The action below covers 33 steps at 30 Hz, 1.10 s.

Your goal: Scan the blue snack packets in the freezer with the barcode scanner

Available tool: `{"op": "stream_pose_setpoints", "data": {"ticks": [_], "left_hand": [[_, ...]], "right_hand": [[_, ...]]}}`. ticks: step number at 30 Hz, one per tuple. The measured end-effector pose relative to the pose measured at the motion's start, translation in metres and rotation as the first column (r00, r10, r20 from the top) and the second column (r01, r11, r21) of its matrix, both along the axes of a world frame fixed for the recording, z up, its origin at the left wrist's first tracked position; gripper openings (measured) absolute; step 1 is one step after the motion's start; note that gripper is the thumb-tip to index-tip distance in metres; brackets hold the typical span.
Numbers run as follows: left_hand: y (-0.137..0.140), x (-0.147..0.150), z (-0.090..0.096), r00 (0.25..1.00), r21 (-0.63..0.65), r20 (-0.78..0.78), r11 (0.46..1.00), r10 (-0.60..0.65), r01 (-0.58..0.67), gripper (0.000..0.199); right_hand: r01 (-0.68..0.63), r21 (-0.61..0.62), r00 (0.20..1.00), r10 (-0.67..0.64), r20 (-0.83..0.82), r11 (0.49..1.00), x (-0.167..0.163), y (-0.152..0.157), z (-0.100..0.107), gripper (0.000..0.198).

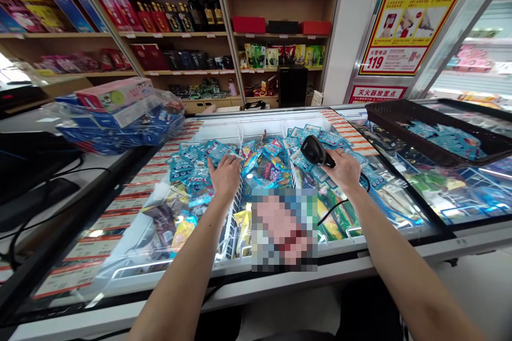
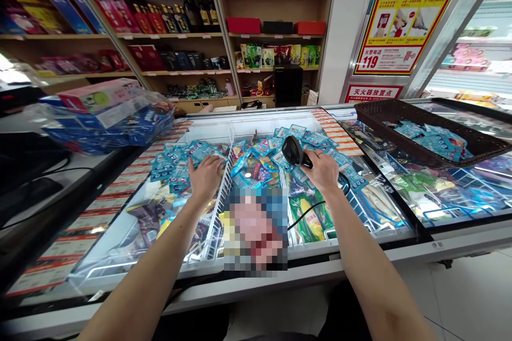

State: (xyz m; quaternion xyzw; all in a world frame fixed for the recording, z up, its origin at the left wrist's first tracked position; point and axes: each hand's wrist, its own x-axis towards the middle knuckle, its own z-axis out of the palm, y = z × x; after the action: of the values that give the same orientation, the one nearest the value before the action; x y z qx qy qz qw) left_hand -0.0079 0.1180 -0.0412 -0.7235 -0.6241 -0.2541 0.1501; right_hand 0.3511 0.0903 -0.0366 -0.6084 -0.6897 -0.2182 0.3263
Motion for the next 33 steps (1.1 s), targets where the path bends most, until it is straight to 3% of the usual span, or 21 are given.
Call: {"op": "stream_pose_setpoints", "data": {"ticks": [4,8,13,19,27,31,33], "left_hand": [[0.002,-0.001,0.0,0.999,0.064,-0.034,0.997,0.035,-0.033,0.04],[0.004,0.005,0.005,0.998,0.094,-0.059,0.995,-0.026,0.032,0.033],[0.018,0.024,0.005,0.986,0.013,0.022,0.986,-0.167,0.166,0.03],[0.044,0.072,0.002,0.945,-0.118,0.158,0.944,-0.287,0.307,0.049],[0.058,0.129,0.0,0.919,-0.318,0.33,0.892,-0.214,0.322,0.06],[0.062,0.131,-0.001,0.913,-0.331,0.377,0.897,-0.158,0.293,0.049],[0.065,0.124,-0.001,0.863,-0.339,0.482,0.877,-0.149,0.341,0.044]], "right_hand": [[0.018,-0.014,1.0,-0.018,-0.005,1.0,0.0,0.0,0.001,0.033],[0.051,-0.03,0.998,-0.052,-0.025,0.998,0.0,0.003,0.002,0.033],[0.071,-0.027,0.997,-0.072,-0.041,0.997,0.0,0.006,0.004,0.032],[0.075,-0.037,0.997,-0.075,-0.018,0.997,-0.001,0.008,0.002,0.034],[0.09,-0.061,0.996,-0.09,0.008,0.994,-0.002,0.01,0.001,0.034],[0.091,-0.065,0.996,-0.091,0.017,0.994,-0.003,0.01,0.0,0.035],[0.083,-0.063,0.996,-0.082,0.02,0.995,-0.003,0.01,0.0,0.034]]}}
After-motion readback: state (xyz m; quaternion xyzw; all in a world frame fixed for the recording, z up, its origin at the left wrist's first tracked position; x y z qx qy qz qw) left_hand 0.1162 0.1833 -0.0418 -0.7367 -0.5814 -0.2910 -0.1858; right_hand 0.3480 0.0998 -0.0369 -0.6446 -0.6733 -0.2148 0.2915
